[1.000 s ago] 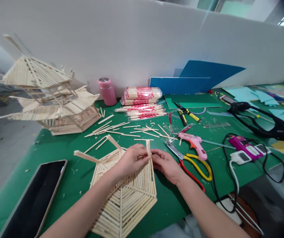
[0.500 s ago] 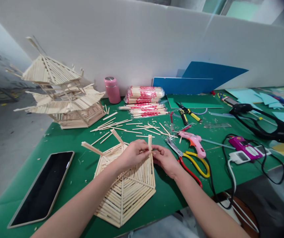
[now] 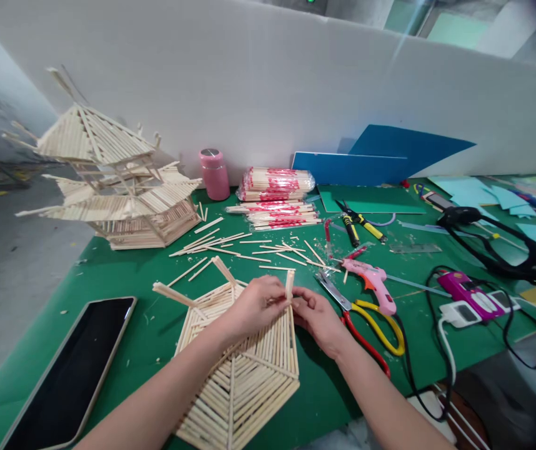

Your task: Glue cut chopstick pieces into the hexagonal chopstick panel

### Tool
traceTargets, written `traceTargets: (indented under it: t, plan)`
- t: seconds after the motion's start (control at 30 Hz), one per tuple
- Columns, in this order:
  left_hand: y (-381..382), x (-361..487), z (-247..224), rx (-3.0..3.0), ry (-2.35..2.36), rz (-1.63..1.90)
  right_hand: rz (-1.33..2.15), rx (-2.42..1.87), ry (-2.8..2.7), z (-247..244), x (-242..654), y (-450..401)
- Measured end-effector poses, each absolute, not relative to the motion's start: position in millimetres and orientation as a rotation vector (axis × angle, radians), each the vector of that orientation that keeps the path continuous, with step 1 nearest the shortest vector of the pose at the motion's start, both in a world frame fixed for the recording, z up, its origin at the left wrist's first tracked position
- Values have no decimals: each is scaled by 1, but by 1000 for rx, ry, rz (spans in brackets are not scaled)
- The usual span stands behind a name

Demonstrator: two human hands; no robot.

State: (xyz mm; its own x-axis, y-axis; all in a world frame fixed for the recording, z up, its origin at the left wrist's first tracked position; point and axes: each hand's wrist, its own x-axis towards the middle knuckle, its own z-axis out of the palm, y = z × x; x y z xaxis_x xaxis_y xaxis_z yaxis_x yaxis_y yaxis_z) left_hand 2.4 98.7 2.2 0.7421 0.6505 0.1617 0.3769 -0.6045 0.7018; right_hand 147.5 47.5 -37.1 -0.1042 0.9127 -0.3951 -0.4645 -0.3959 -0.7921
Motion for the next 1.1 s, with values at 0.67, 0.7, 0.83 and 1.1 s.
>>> traceTargets:
  t: [0.67,0.7,0.83,1.1]
  plan:
    - [99,2,-1,2286,780,518,1712,-1109,-604,-39,148,48]
    - [99,2,-2,2285,780,522,1712,-1108,-604,-39,148,48]
    - [99,2,-4,2294,776,532,1707,-1108,-607,-38,148,47]
    - [100,2,-3,2308,781,516,1714,-1114,-622,-39,148,47]
